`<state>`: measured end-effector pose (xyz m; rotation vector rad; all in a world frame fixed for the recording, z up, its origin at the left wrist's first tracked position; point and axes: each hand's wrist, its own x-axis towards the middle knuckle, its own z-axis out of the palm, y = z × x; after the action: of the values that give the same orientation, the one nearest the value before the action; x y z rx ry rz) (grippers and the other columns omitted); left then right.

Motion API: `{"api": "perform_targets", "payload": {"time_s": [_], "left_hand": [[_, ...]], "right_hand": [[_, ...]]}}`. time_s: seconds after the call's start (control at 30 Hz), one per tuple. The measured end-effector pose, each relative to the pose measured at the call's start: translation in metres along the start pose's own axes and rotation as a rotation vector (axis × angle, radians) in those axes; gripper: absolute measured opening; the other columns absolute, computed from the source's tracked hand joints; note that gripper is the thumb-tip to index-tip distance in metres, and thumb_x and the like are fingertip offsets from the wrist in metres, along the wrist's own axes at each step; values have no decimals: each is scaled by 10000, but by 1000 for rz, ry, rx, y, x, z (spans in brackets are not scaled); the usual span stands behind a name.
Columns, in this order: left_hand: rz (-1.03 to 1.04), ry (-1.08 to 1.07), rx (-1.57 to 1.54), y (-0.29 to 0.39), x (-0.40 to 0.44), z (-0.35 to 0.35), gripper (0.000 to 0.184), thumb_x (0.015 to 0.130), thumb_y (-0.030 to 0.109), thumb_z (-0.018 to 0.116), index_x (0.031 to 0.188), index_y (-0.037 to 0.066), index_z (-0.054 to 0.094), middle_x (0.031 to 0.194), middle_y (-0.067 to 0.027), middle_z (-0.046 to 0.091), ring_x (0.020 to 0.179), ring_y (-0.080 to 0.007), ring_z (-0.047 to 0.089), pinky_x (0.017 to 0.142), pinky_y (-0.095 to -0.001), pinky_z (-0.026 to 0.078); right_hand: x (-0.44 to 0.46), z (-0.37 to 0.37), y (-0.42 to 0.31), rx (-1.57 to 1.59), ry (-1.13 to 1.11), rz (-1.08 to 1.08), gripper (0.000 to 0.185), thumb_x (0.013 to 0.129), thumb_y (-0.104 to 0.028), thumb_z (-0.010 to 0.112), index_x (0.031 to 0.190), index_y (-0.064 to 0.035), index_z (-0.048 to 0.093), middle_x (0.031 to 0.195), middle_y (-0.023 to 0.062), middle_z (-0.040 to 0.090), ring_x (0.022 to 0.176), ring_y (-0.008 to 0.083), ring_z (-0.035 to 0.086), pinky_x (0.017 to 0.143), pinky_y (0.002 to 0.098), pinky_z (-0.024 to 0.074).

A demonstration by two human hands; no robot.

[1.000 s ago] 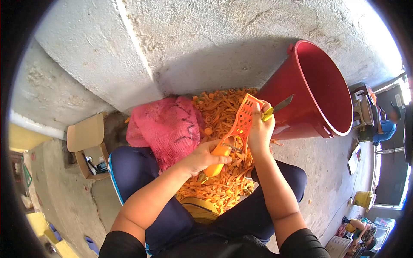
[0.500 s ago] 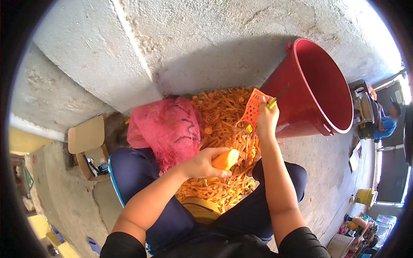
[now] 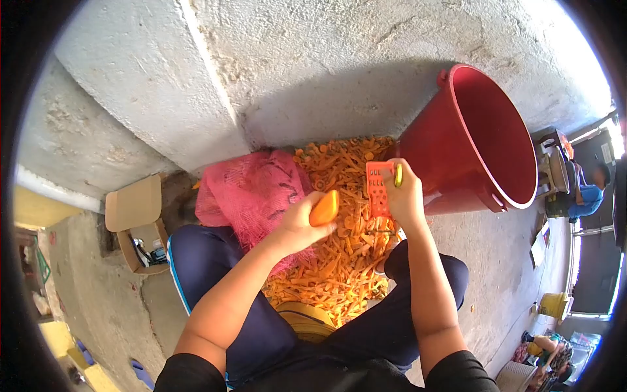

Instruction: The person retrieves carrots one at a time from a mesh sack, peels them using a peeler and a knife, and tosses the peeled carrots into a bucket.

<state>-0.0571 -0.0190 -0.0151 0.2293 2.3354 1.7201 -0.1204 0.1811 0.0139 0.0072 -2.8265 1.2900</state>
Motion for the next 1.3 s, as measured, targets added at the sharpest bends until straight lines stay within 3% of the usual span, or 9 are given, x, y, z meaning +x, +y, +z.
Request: {"api": "perform_targets", "payload": {"time_s": [0.13, 0.2, 0.33, 0.47, 0.53, 0.73, 0.97, 1.13, 1.3], "left_hand": [[271, 208, 272, -3, 6, -4, 381, 674, 130, 667, 998, 33, 490, 862, -116, 560, 801, -265, 531, 710, -338, 425], [247, 192, 321, -1, 6, -8, 397, 664, 113, 680, 1006, 37, 494, 923, -120, 554, 862, -253, 525, 764, -323, 416], [365, 238, 353, 7, 7, -13, 411, 624, 78, 710, 980, 46, 507, 986, -119, 550, 887, -223, 520, 792, -326, 412], [406, 127, -209, 11, 7, -10, 426, 605, 40, 724, 970, 52, 505, 1040, -120, 544, 980, -207, 507, 833, -339, 417], [282, 91, -705, 11, 4, 2, 422, 608, 32, 726, 967, 54, 503, 1050, -123, 546, 1035, -202, 489, 858, -337, 414], [336, 15, -219, 11, 6, -6, 362, 649, -12, 680, 956, 47, 496, 1069, -123, 542, 1016, -195, 511, 878, -312, 400], [161, 38, 138, 4, 6, -12, 478, 638, 69, 698, 1055, 27, 468, 997, -137, 555, 944, -231, 541, 818, -313, 421], [46, -55, 231, -3, 3, -6, 550, 599, 142, 722, 1065, 46, 445, 931, -154, 560, 881, -297, 549, 757, -344, 437], [69, 30, 134, -5, 5, -7, 506, 623, 116, 710, 1056, 46, 458, 892, -116, 580, 826, -198, 569, 736, -298, 438]], "right_hand": [[-15, 5, 7, -143, -294, -93, 191, 771, -130, 541, 910, -20, 470, 690, 227, 545, 676, 386, 545, 581, 413, 416], [-20, 11, 6, -152, -410, -11, 181, 776, -162, 529, 861, -15, 468, 709, 247, 536, 701, 407, 523, 593, 426, 409], [-23, 33, 27, 80, -480, 307, 200, 795, -167, 527, 892, 8, 519, 693, 122, 574, 594, 243, 526, 550, 365, 400], [-34, 81, 74, 259, -627, 466, 260, 809, -181, 538, 1019, -29, 526, 858, 56, 587, 593, 148, 537, 550, 310, 442], [-49, 85, 38, 799, -620, 344, 288, 827, -182, 513, 1076, -39, 492, 931, 68, 570, 755, 153, 546, 646, 297, 455], [-41, 70, 36, 1368, -700, 527, 251, 853, -172, 467, 1072, -51, 491, 1009, 77, 549, 868, 156, 553, 709, 283, 479], [-33, 56, 24, 573, -373, 278, 221, 759, -22, 450, 967, 10, 514, 866, 71, 589, 755, 159, 546, 685, 280, 420], [-41, 55, 15, 210, -306, -33, 172, 724, -44, 518, 895, -36, 497, 745, 214, 563, 749, 356, 556, 659, 379, 433], [-40, 29, -5, -40, -312, -67, 172, 751, -124, 538, 896, -44, 492, 715, 210, 566, 705, 398, 541, 621, 433, 421]]}}
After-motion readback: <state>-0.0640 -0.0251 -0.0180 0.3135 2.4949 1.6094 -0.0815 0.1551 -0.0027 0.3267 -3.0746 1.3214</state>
